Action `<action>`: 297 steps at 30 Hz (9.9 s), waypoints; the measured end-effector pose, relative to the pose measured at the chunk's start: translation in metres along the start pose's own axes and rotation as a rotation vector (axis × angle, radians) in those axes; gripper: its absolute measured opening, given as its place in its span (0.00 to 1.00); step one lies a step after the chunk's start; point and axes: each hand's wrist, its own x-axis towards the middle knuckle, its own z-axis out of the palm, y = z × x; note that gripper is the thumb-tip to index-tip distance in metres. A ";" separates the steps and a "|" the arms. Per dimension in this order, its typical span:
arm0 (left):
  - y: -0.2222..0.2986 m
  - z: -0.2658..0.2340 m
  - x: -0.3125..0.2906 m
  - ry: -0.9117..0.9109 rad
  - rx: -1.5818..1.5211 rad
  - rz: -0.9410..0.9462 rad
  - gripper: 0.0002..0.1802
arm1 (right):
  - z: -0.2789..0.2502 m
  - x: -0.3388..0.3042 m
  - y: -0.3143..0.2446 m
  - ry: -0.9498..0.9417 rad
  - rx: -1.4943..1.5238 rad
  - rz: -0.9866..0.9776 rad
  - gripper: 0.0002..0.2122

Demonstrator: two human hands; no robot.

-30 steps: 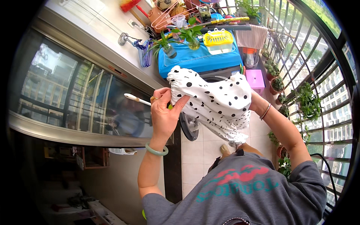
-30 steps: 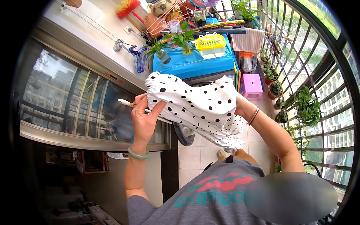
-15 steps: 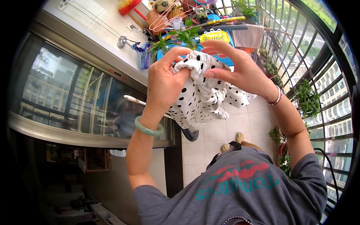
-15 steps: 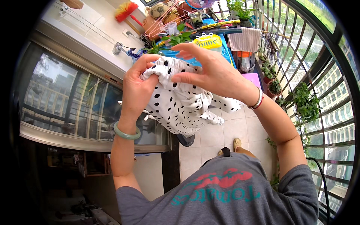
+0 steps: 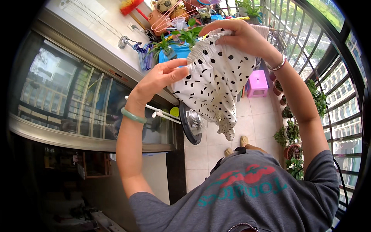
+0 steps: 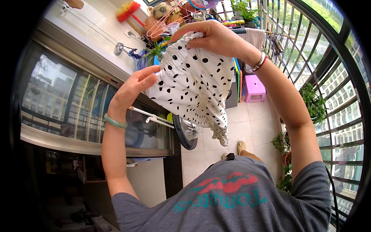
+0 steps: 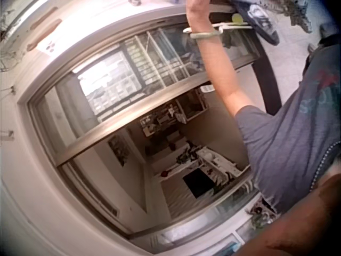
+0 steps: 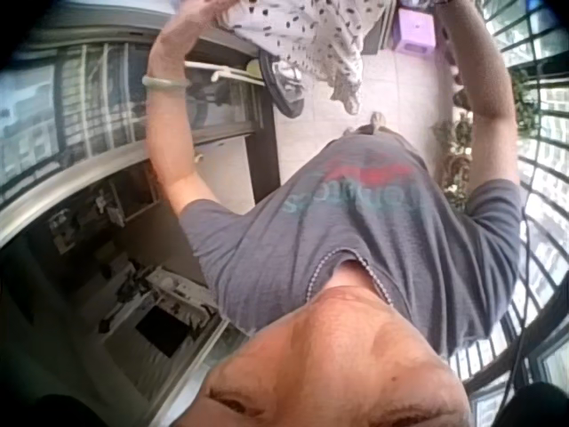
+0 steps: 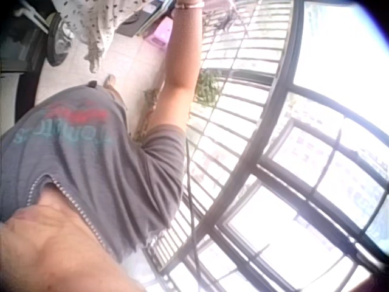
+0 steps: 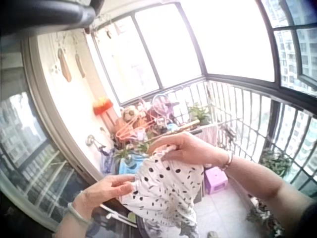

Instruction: The person removes various garments from a washing machine on a balcony, including a black t-shirt, striped shirt, dark shorts, and a white top. They place each item on a hanger and hang it on a drying rack or rail.

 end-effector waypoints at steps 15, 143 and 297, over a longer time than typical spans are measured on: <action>-0.024 -0.002 0.001 -0.037 0.627 0.001 0.19 | -0.046 0.007 0.007 -0.052 0.473 0.159 0.13; -0.119 0.067 0.270 -0.036 -0.530 -0.276 0.15 | -0.097 -0.181 0.181 0.705 0.523 0.774 0.09; -0.081 0.138 0.316 0.007 -0.781 0.008 0.29 | -0.048 -0.319 0.177 0.452 0.787 0.992 0.20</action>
